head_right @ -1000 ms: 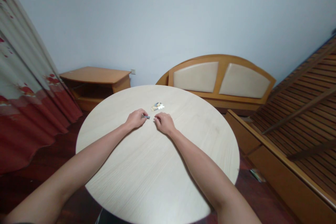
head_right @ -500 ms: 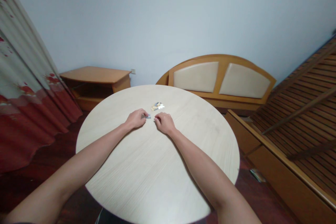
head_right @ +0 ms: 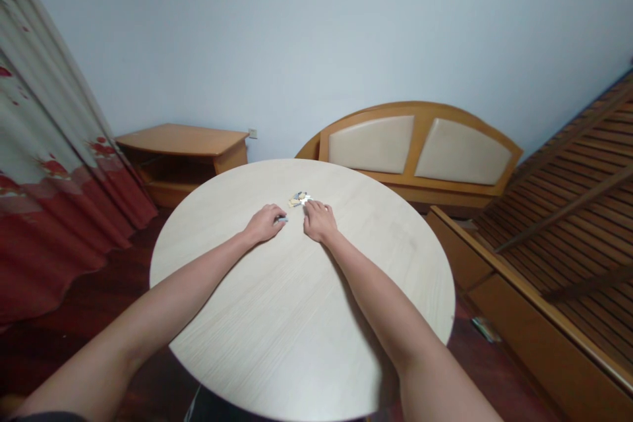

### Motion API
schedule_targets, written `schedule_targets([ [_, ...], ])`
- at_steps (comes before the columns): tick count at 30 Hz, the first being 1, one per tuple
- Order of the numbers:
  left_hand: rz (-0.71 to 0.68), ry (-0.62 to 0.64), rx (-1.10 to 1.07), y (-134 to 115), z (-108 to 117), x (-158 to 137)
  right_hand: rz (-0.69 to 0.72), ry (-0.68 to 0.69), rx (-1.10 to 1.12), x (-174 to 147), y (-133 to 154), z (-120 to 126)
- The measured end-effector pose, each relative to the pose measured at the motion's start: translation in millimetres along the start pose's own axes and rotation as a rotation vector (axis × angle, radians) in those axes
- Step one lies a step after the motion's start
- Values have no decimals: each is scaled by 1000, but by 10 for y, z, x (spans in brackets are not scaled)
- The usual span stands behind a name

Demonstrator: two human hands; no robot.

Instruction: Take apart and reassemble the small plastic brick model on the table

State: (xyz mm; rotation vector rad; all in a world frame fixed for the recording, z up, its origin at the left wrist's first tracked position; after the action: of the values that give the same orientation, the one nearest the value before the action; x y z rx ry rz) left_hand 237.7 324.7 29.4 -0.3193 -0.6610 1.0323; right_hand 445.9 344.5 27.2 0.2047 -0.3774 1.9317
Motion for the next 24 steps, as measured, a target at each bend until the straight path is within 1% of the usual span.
schedule_targets([
  [3,19,-4,-18,10,0,5,54,52,-29,89,-24,-34],
  [6,17,0,-38,30,-5,12,30,68,-17,106,-45,-64],
  [10,19,-18,-40,58,-26,21,-4,36,-10,54,-52,-66],
  [12,19,-29,-38,62,-34,20,23,24,-17,42,-50,-51],
  [16,10,-30,-48,51,-19,8,135,37,-20,64,-46,-24],
  [18,14,-31,-52,47,-2,2,155,24,-9,65,-36,-9],
  [20,28,-35,-54,49,15,-1,131,5,6,38,-16,11],
  [24,49,-34,-63,57,29,-1,14,-2,15,-80,28,55],
])
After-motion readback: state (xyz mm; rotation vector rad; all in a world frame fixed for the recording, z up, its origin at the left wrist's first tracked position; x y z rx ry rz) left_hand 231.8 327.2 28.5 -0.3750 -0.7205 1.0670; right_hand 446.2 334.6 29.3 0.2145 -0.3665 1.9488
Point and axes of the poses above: each hand's wrist, its own x-axis towards the middle knuckle, its own z-axis out of the back of the hand, y = z × x, the point moved 1 cm from there along x, towards the middle knuckle, and after that the axes turned 15 degrees about -x, right-handed, at the moved point
